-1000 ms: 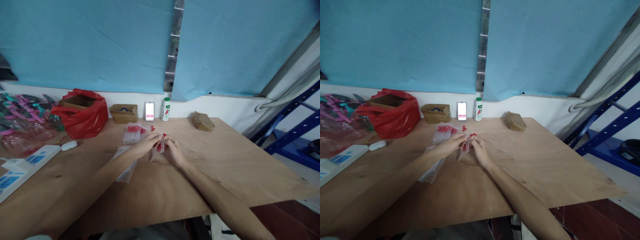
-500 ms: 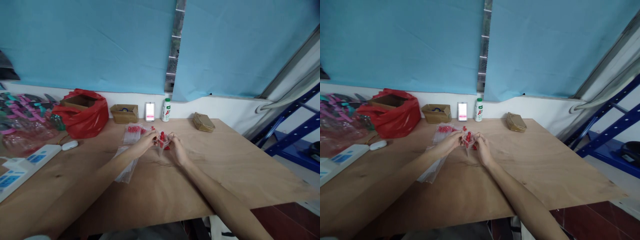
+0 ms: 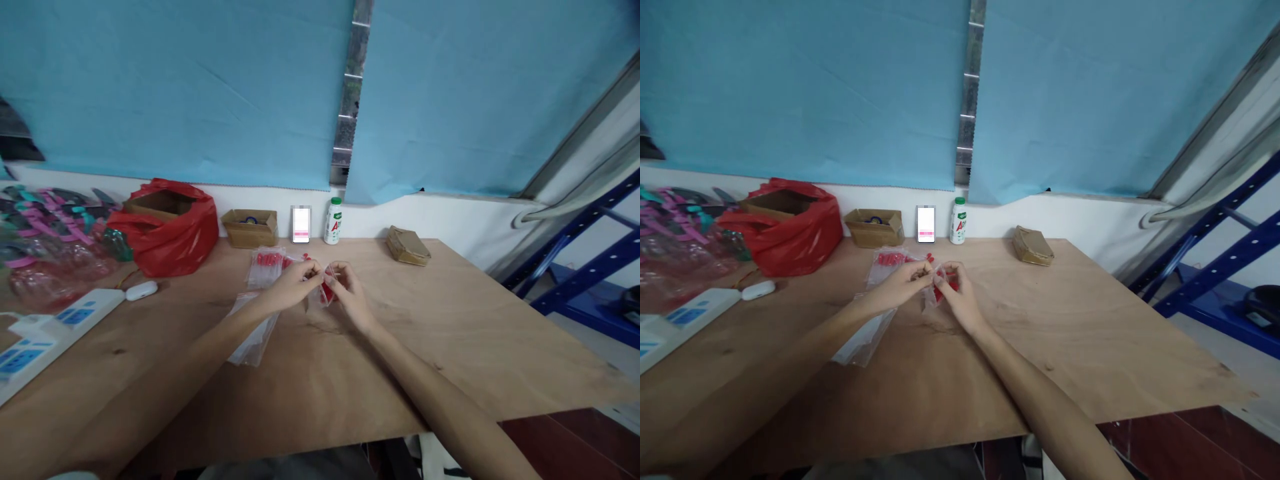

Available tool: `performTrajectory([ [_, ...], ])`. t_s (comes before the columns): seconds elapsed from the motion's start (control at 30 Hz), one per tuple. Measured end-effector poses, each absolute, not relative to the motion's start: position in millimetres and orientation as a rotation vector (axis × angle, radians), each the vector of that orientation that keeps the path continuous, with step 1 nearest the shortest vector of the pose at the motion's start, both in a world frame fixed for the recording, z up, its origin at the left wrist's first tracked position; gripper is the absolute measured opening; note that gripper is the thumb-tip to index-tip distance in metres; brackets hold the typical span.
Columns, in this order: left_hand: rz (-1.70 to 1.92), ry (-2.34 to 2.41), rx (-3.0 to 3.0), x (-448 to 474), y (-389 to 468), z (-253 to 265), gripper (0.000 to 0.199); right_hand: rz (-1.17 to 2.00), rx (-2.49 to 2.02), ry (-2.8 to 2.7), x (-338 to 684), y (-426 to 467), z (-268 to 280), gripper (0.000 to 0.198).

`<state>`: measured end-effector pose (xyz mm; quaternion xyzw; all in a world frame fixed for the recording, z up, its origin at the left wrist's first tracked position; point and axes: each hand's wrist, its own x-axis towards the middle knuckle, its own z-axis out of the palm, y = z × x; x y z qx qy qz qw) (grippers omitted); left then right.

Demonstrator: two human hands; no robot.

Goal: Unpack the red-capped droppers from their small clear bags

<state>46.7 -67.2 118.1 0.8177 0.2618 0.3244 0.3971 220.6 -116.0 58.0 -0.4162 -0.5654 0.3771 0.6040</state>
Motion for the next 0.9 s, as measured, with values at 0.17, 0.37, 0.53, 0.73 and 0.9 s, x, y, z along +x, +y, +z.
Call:
performTrajectory([
  [0.17,0.956,0.771,2.134,45,-65,115,0.019,0.954,-0.934,-1.288,219,-114,56,0.036],
  [0.37,1.102,0.867,2.348,41,-63,116,0.015,0.977,-0.973,-1.244,218,-107,43,0.032],
  [0.53,1.114,0.747,2.483,38,-57,111,0.018,0.886,-0.939,-1.201,221,-100,37,0.024],
  [0.73,0.860,0.704,2.556,25,-33,92,0.082,0.905,-0.862,-1.098,222,-99,40,0.028],
  [0.9,0.758,0.765,2.556,19,-26,85,0.074,1.030,-0.790,-0.972,219,-101,41,0.037],
])
